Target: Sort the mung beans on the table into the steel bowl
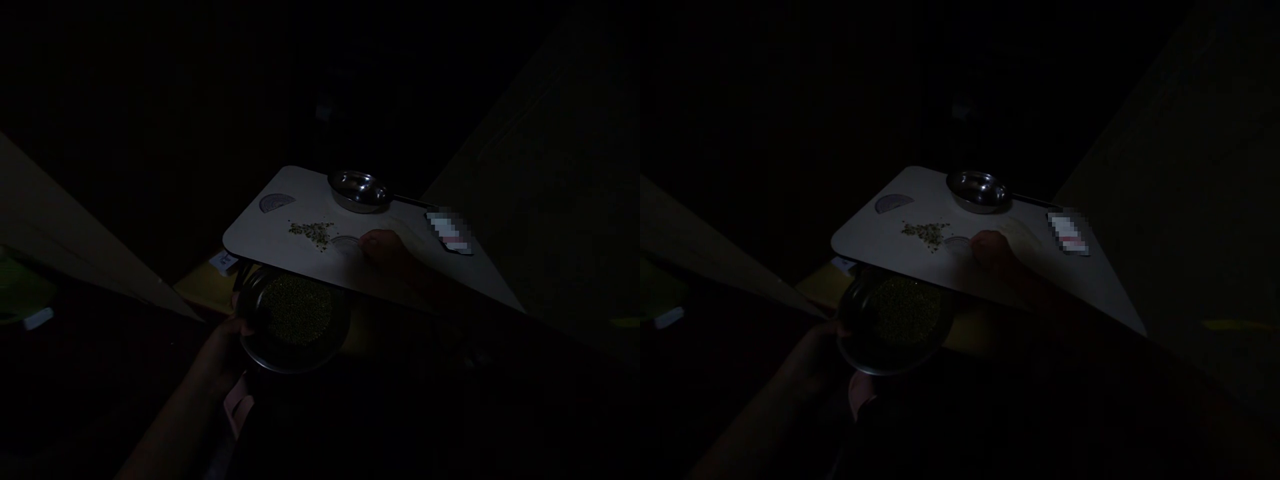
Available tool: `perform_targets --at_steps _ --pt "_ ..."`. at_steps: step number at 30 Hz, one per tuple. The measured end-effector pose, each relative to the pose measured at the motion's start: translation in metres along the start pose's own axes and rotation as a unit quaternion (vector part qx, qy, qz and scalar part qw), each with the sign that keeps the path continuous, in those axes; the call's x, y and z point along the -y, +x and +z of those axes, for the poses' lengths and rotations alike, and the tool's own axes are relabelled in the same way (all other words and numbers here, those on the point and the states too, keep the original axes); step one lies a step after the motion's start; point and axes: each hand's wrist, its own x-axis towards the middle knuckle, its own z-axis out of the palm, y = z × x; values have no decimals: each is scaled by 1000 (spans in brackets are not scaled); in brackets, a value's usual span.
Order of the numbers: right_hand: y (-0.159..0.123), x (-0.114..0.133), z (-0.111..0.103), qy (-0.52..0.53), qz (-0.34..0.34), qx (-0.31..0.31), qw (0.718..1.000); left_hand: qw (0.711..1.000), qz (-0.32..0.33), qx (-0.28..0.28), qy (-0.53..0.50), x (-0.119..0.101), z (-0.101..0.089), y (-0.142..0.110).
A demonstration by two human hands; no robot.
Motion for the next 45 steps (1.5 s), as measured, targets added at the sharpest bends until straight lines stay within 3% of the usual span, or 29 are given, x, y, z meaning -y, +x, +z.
perform_targets --at_steps 5,10,13,19,26,33,41,45 --pt "-9 16 12 89 -7 32 995 998 3 -45 44 -4 8 -5" --pt "-11 23 5 140 12 20 990 998 6 -50 34 -4 9 -6" --pt "-13 20 1 145 17 20 989 998 11 -47 31 -3 10 -7" --pt "-21 15 1 138 -44 59 988 998 11 -55 39 -4 12 -9" --pt "-25 14 5 96 -84 50 991 998 21 -42 45 -4 9 -7" --pt "-21 9 5 82 -90 30 992 998 9 -54 25 -4 13 -8" --pt "-19 18 13 79 -86 40 992 999 15 -4 38 -2 2 -3" --pt "-15 21 17 86 -90 35 992 999 5 -26 25 -3 6 -5"
